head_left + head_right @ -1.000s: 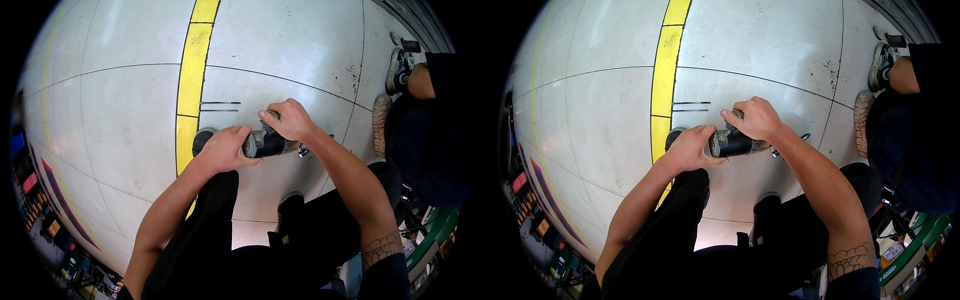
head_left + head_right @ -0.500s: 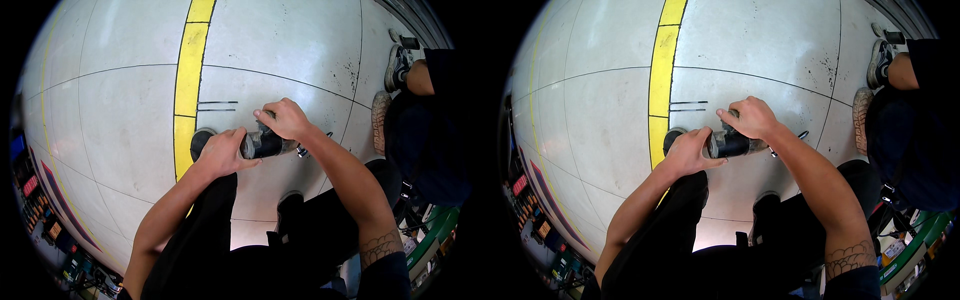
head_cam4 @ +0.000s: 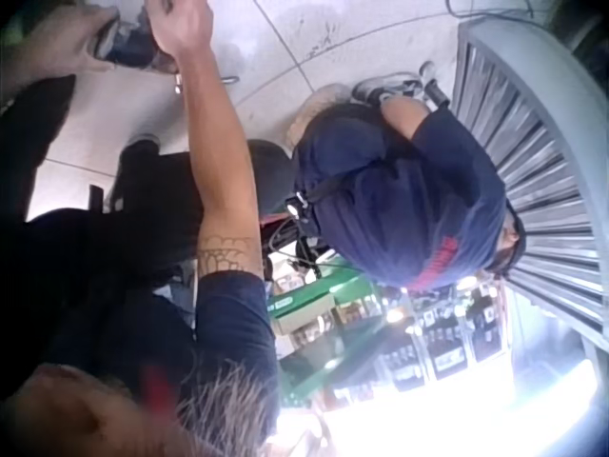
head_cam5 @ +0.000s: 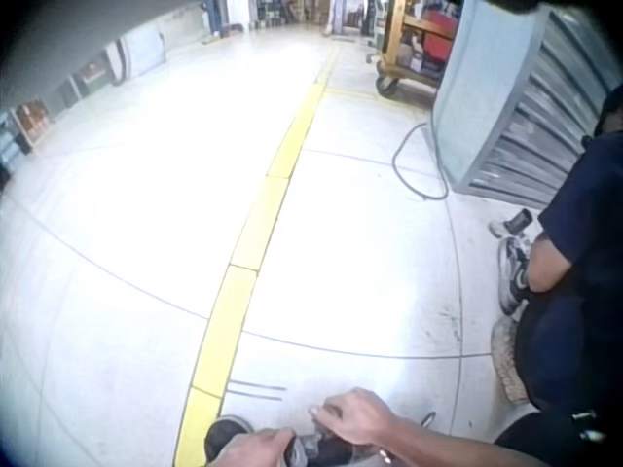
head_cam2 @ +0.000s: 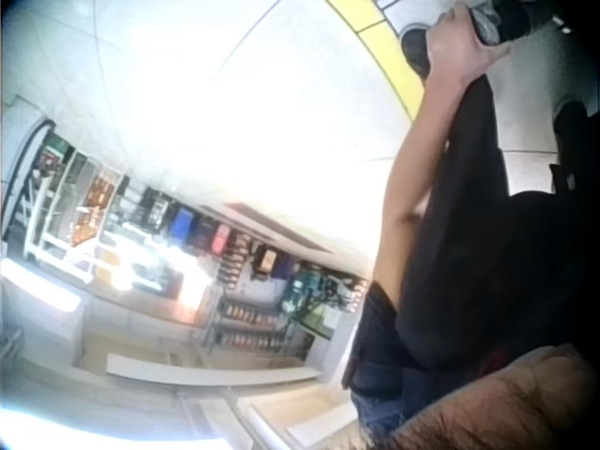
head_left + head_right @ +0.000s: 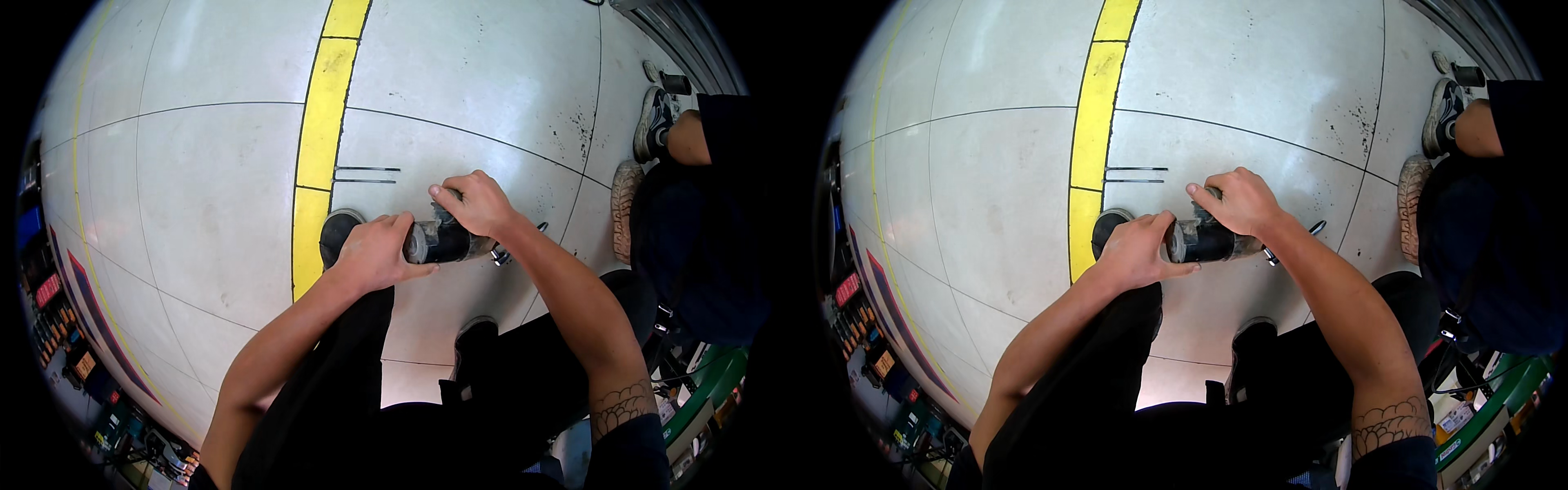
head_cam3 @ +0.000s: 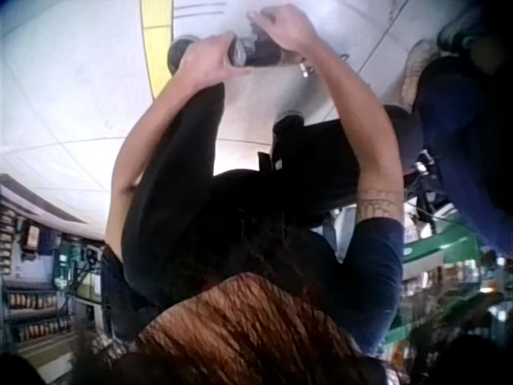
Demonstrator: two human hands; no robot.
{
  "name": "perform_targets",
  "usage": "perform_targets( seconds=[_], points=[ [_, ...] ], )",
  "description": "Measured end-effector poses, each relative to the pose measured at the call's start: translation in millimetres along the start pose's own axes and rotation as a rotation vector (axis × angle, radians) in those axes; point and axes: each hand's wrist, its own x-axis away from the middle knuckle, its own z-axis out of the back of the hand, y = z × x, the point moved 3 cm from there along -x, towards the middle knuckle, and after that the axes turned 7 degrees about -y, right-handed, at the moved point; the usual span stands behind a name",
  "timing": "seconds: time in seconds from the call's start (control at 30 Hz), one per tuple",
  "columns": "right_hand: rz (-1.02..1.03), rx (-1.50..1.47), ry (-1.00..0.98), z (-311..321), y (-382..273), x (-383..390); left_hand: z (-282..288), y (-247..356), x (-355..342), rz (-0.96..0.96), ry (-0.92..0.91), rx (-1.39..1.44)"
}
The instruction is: The person sits on the floor and uses a wrench to loosen bolts on a mechanical part. They remove the bolts and disassemble the part into two main sections, revealing internal components.
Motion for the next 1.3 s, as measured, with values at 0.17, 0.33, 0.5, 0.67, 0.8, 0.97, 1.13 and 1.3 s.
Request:
perform_targets(
  seconds=[0.17, 0.33, 0.5, 0.67, 0.8, 0.97, 1.13, 1.3],
  points=[
    [0.006, -0.041, -0.016, -2.1, 2.3, -0.4, -4.6, -4.7, -0.2, -0.038, 0.024, 0.037],
    [0.008, -0.024, -0.018, -2.5, 2.7, -1.3, -6.5, -3.8, 3.0, -0.013, 0.006, 0.083],
    [0.025, -0.013, -0.01, -6.2, -0.7, -0.2, -6.2, -0.1, 5.5, 0.051, -0.046, 0.024],
    [0.048, -0.007, 0.001, -5.5, -0.8, 1.4, -10.1, -4.5, 5.6, -0.011, 0.018, 0.001],
    [0.067, -0.006, -0.019, -4.9, 1.2, 2.7, -12.3, -4.6, 5.7, -0.065, 0.061, 0.02],
    [0.089, 0.006, -0.034, -10.1, -1.6, 7.5, -18.0, -5.0, 13.8, -0.047, 0.073, 0.069],
    [0.098, -0.008, 0.012, -13.2, -12.8, 13.2, -21.8, -15.2, 23.3, -0.093, 0.206, 0.085],
    [0.31, -0.141, 0.108, -9.8, -14.2, 18.8, -7.3, -8.2, 30.9, -0.175, 0.316, 0.002]
  ],
)
